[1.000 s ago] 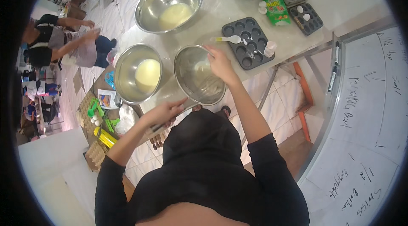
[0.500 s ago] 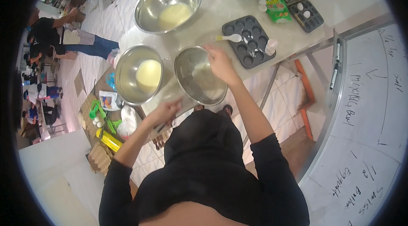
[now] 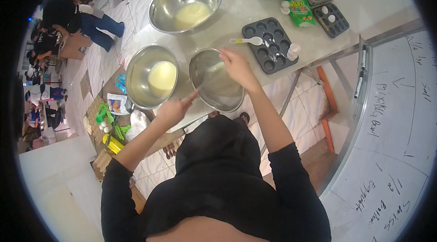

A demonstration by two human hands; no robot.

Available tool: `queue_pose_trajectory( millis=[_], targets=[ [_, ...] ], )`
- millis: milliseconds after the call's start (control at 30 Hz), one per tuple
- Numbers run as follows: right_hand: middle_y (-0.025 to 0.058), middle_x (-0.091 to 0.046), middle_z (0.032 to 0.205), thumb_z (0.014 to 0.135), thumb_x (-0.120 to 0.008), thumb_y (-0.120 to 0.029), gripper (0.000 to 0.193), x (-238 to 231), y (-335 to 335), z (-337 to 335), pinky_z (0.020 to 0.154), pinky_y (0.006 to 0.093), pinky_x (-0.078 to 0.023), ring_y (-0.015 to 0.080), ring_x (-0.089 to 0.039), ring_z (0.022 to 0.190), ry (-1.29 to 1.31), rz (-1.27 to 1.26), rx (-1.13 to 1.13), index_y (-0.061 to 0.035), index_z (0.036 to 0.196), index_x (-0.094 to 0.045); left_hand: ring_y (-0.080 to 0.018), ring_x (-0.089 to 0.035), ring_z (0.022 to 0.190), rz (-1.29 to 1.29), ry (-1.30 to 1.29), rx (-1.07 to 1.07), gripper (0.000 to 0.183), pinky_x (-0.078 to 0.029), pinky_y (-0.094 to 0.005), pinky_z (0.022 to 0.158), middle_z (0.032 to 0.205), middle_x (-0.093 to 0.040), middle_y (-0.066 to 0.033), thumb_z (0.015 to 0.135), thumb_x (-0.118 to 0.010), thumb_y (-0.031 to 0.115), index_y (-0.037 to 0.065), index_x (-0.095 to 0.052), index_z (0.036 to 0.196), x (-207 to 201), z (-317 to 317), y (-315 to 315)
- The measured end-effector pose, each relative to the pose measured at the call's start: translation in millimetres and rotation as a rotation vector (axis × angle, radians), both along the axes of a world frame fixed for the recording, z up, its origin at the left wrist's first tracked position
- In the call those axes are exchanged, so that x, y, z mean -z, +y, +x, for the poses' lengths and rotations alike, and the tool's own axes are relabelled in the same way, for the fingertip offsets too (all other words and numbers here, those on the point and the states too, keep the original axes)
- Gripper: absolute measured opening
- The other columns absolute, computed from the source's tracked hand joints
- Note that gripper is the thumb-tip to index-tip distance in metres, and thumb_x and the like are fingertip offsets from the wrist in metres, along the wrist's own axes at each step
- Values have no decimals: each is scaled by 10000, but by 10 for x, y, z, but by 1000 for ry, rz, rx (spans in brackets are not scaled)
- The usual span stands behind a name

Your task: The person holds a set of blue measuring spoons and then whisks a light-colored liquid batter in a metal bowl while standing at a work table.

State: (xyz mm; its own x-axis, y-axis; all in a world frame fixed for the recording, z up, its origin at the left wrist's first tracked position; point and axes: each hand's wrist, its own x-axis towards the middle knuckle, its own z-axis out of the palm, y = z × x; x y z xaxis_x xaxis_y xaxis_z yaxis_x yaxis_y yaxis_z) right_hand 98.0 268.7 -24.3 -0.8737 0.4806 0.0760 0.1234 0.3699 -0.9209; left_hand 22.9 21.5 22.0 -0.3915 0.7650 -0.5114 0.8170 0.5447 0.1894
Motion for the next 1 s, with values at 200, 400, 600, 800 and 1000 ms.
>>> queue_pose_trajectory(
  millis=[200, 400, 600, 800, 1000],
  targets=[
    [191, -591, 1159, 932, -490, -237, 308, 61, -59, -73, 925, 389, -417, 353, -541, 1085, -33, 76, -17, -49, 1150, -601, -377, -628, 756, 188, -331, -68, 503, -490, -433, 697, 874, -633, -235, 924, -493, 223, 288, -347, 1400, 281, 100, -280],
    [150, -606, 1135, 938, -458, -293, 318, 121, -22, -30, 904, 446, -406, 355, -538, 1059, -85, 113, 13, -120, 1158, -610, -400, -599, 856, 253, -498, -277, 476, -456, -438, 782, 902, -622, -251, 947, -450, 260, 236, -335, 1408, 499, 262, -321],
    [182, -578, 1193, 935, -483, -188, 302, 23, -135, 18, 950, 363, -407, 332, -549, 1107, -94, 150, 42, -83, 1205, -567, -107, -440, 497, -46, -823, -598, 456, -426, -285, 471, 567, -442, -21, 965, -456, 320, 339, -341, 1406, -56, 393, -119],
    [152, -581, 1194, 929, -488, -188, 291, -29, -247, -54, 932, 383, -421, 362, -540, 1103, -165, 191, 10, -110, 1196, -575, -95, -403, 464, 43, -759, -567, 488, -410, -266, 450, 572, -431, 7, 974, -433, 282, 267, -287, 1439, 90, 358, -245],
    [124, -582, 1201, 940, -466, -235, 300, 37, -298, -49, 952, 463, -373, 367, -514, 1141, -145, 309, -12, -137, 1205, -568, -153, -461, 434, 53, -920, -585, 551, -444, -286, 423, 645, -530, -63, 930, -528, 300, 268, -301, 1431, 120, 424, -315]
  ],
)
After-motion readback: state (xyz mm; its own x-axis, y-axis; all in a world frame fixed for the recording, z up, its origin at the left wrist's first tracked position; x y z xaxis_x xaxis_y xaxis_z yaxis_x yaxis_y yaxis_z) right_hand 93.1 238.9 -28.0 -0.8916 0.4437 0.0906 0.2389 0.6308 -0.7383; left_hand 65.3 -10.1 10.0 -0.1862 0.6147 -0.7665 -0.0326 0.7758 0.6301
